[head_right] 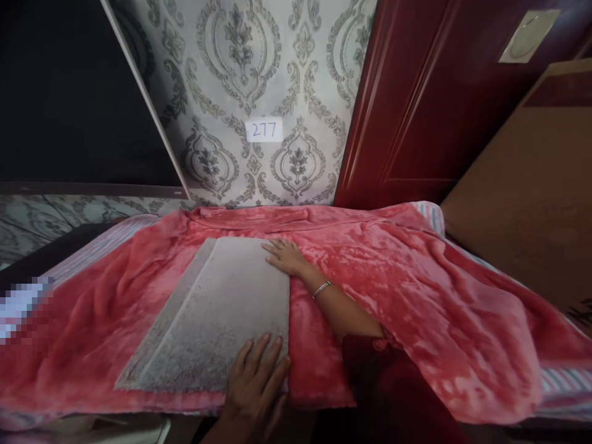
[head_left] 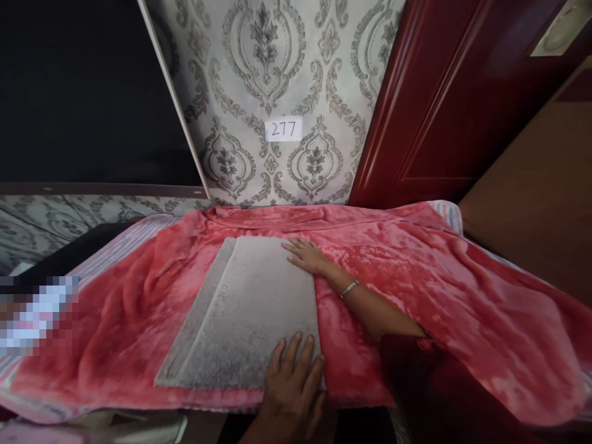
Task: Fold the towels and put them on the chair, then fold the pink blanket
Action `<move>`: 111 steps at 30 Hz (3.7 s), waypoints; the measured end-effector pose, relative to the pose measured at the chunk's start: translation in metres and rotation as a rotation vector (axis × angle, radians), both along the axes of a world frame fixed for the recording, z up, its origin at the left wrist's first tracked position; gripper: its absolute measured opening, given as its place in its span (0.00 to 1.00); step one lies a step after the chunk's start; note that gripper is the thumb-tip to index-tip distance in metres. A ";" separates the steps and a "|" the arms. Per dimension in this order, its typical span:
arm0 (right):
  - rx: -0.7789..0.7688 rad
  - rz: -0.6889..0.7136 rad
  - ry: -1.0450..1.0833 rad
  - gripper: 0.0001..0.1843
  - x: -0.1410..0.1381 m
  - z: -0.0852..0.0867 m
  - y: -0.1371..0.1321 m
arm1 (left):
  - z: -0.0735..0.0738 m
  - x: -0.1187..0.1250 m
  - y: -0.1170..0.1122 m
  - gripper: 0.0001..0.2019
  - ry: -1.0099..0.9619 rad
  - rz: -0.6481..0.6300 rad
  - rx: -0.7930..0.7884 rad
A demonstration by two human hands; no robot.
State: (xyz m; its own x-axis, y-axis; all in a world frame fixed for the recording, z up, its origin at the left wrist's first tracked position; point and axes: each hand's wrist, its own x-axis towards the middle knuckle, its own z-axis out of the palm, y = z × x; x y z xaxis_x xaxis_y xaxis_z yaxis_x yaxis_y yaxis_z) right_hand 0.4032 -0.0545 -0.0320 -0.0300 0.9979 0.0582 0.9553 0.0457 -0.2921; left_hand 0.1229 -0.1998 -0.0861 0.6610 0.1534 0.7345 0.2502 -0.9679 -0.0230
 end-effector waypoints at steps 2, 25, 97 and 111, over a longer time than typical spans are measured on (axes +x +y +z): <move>0.004 -0.030 0.003 0.32 0.006 -0.003 0.007 | -0.004 -0.001 0.002 0.20 0.017 -0.003 0.015; 0.038 -0.073 0.009 0.31 0.013 -0.010 0.012 | 0.009 -0.002 -0.001 0.19 -0.054 -0.068 -0.043; -0.089 0.428 -0.215 0.30 -0.188 0.022 0.073 | -0.004 -0.147 0.057 0.20 -0.116 0.379 -0.055; -0.023 0.238 -0.158 0.27 -0.157 0.013 0.137 | -0.019 -0.150 0.063 0.20 -0.116 0.371 -0.046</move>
